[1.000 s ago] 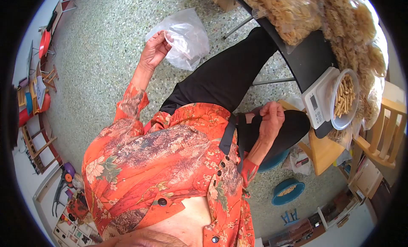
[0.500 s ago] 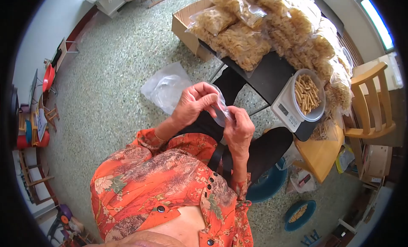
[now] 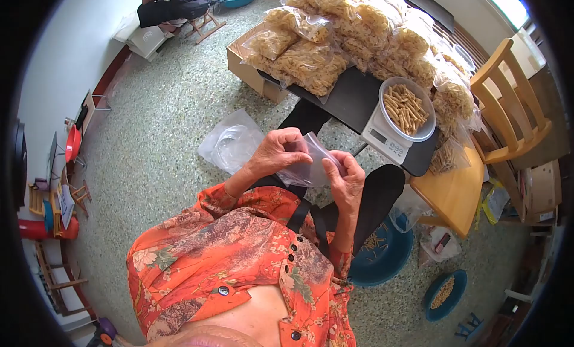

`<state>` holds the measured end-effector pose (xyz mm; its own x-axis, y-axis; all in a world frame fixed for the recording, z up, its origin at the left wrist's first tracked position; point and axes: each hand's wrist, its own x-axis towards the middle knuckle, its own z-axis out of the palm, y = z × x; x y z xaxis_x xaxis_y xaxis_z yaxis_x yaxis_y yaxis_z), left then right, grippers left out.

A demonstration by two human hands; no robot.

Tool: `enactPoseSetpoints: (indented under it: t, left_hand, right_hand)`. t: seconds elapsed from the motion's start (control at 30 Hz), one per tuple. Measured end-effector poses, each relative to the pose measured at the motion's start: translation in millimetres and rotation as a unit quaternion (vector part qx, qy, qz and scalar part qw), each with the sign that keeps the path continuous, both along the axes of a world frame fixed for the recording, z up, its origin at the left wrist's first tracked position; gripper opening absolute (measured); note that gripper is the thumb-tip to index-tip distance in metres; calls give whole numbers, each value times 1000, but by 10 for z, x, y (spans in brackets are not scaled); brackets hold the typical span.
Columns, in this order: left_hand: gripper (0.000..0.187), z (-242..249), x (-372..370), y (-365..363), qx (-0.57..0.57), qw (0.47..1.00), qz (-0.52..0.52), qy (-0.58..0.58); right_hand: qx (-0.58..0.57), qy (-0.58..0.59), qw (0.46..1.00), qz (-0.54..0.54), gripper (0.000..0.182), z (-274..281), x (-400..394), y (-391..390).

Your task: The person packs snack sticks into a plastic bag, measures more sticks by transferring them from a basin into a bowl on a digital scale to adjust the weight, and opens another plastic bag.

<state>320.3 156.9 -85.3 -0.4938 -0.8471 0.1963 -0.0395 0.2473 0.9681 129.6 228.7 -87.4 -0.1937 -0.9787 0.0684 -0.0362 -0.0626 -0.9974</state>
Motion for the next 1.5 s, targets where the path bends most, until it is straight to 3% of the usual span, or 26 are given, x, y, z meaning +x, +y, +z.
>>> enactPoseSetpoints:
  t: [0.1,0.3,0.33,0.37,0.47,0.57,0.7,0.77,0.87,0.97,1.1,1.17,1.23,1.27,1.3,1.37,1.5]
  left_hand:
    - [15,-79,-15,11,27,999,-2,24]
    - [11,-93,-28,-1,-63,997,-47,-5]
    - [18,-135,16,-64,-72,991,-92,-68]
    - [18,-157,4,-64,-73,991,-88,-68]
    - [47,14,-68,20,-95,995,-29,-24]
    - [41,18,-100,32,-39,999,-27,-15]
    - [27,-30,-158,58,-58,998,3,-18]
    - [17,-8,-152,74,-48,999,-3,-16]
    - [9,-108,-182,18,-4,998,-17,60]
    - [8,-99,-188,-59,7,1000,-11,16]
    - [14,-97,-317,-77,98,989,-35,106]
    - [26,-71,-315,-111,48,995,-62,55]
    - [32,-189,-212,-190,73,991,-53,-94]
    - [31,-221,-185,-217,17,990,-71,-122]
    - [31,-288,-171,-232,17,989,-82,-121]
    - [25,-474,-153,-209,163,977,-130,-32]
    - [20,-577,-185,-130,202,970,-135,-27]
  right_hand:
    - [11,24,999,30,15,-60,-138,9]
    - [3,104,992,73,14,-145,-194,24]
    - [-10,112,992,54,13,-133,-187,27]
    - [-23,120,992,36,13,-125,-176,27]
    - [-45,117,992,20,17,-125,-175,8]
    - [-59,136,989,21,24,-31,-119,-3]
    - [-75,188,979,16,28,-169,-132,-46]
    - [-45,93,993,48,24,-199,-123,-43]
    - [-2,78,996,51,17,-126,-103,-30]
    - [-2,106,994,32,17,-216,-164,-38]
    - [26,92,995,-16,16,-216,-197,-45]
    - [3,45,998,-52,15,-256,-222,-40]
    - [1,16,997,-78,15,-299,-252,-32]
    - [-26,-2,995,-95,15,-327,-278,-40]
    - [-52,-21,992,-110,15,-350,-295,-41]
    - [-73,-59,986,-139,14,-388,-301,-47]
    - [-82,-108,979,-155,16,-411,-308,-50]
